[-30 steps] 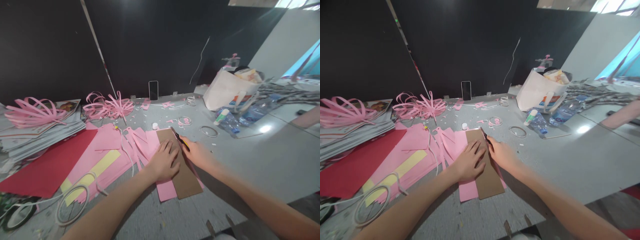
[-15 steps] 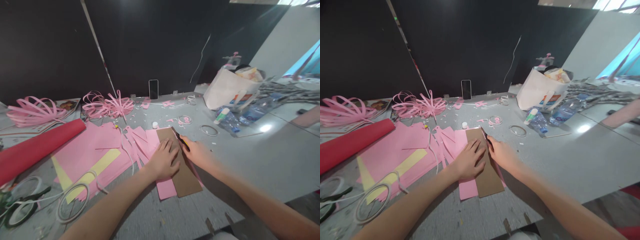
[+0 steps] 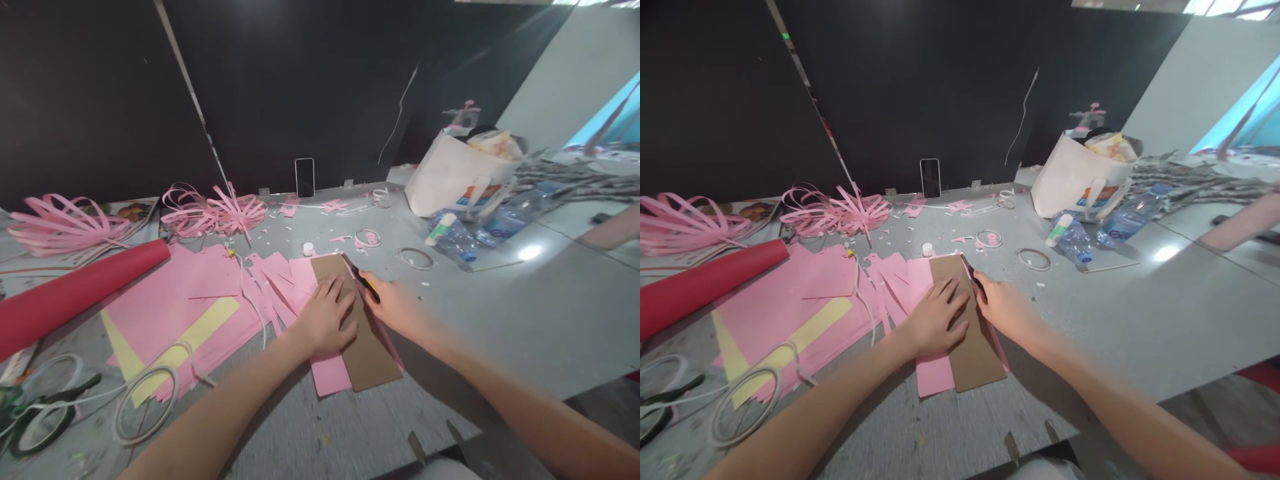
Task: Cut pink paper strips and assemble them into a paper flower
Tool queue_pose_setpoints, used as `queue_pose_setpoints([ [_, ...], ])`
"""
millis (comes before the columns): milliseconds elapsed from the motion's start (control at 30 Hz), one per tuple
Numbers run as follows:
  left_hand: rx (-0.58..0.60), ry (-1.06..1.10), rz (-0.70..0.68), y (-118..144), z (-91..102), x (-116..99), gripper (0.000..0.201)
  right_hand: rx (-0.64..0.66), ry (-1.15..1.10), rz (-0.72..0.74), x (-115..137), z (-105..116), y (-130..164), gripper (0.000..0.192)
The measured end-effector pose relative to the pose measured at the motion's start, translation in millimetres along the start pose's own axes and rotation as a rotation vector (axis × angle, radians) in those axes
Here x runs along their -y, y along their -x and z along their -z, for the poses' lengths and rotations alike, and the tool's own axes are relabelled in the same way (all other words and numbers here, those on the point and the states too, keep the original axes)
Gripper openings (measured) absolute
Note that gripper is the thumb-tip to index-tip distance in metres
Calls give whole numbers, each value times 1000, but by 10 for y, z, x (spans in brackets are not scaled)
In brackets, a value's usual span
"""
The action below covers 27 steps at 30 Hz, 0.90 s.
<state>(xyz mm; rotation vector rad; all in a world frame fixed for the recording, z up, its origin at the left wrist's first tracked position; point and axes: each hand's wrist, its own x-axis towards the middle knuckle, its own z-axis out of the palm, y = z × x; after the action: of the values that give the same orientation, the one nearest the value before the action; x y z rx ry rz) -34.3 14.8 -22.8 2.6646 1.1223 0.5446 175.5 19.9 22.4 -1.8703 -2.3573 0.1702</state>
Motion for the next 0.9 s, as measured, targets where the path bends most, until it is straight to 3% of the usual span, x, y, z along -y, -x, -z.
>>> queue_pose_setpoints([
  [900,37,-46,14,-15,36,-19,56,21,22,-50,105,35,218,47],
])
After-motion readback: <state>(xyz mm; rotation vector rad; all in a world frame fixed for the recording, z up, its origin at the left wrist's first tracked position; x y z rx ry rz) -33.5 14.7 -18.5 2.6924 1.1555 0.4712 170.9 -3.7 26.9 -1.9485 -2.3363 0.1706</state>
